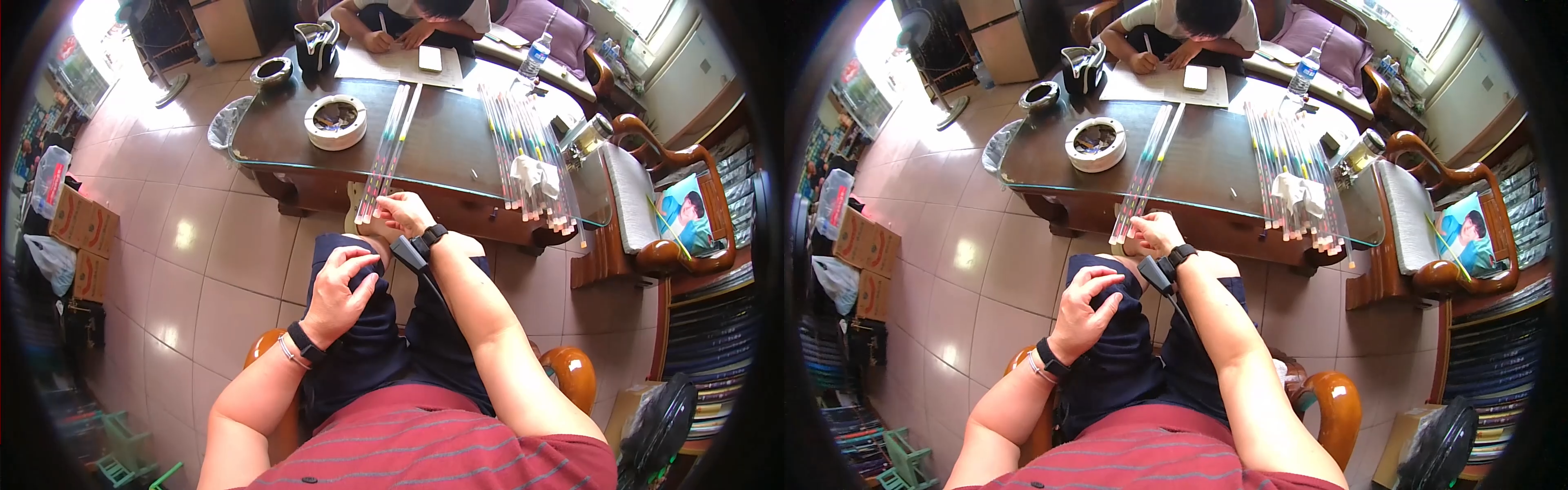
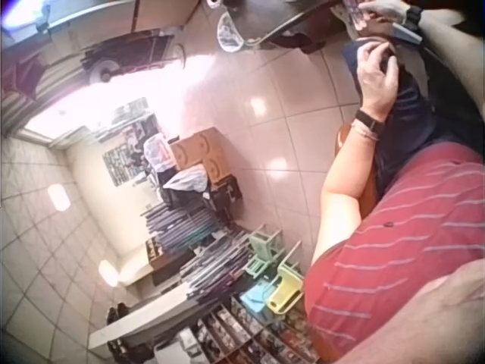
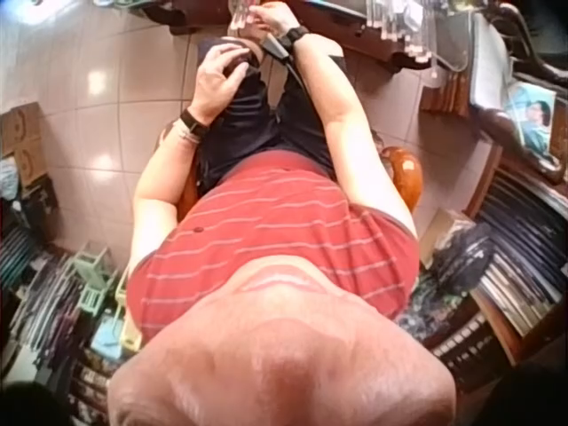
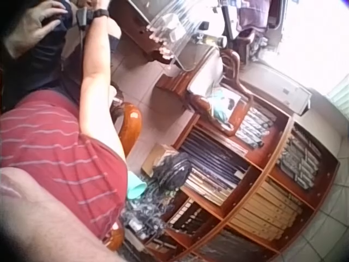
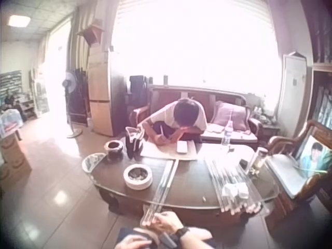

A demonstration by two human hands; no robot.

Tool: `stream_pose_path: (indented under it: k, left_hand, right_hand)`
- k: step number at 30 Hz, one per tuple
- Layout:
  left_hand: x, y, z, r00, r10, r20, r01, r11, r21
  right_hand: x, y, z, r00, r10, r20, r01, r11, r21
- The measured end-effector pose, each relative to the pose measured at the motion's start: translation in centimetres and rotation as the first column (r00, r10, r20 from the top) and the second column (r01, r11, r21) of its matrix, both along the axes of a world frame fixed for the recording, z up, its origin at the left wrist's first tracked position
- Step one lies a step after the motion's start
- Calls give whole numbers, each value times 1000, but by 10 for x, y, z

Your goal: The recorder is seen assembling and organizing fishing floats and protective tubes.

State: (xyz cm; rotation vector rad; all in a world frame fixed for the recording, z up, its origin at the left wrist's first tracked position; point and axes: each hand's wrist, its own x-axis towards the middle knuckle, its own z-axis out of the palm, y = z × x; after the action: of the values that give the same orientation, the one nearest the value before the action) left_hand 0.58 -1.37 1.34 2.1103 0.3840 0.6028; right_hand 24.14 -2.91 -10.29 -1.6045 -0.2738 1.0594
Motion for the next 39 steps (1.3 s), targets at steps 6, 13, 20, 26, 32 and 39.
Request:
stream_pose_path:
  k: [6,13,20,26,32,39]
  left_hand:
    - [-3,-1,-3,1000,-7,13,7,1000,-6]
    - [-2,-1,-6,998,21,63,-24,999,48]
    - [0,-3,9,989,60,133,-89,970,225]
    - [-1,1,-10,996,-81,-42,89,959,269]
    - [-2,1,-6,992,-110,-59,109,994,-15]
    - [-1,2,-8,986,-138,-96,144,988,56]
  right_hand:
    - [0,-34,21,997,0,75,-9,992,126]
    - [-47,-98,73,972,154,177,-180,973,142]
    - [-57,-127,124,496,267,826,-421,906,-40]
    - [-79,-137,111,805,249,539,-422,879,224]
    - [-67,-143,118,878,209,431,-296,944,146]
    - [-71,-133,92,780,188,597,-333,932,141]
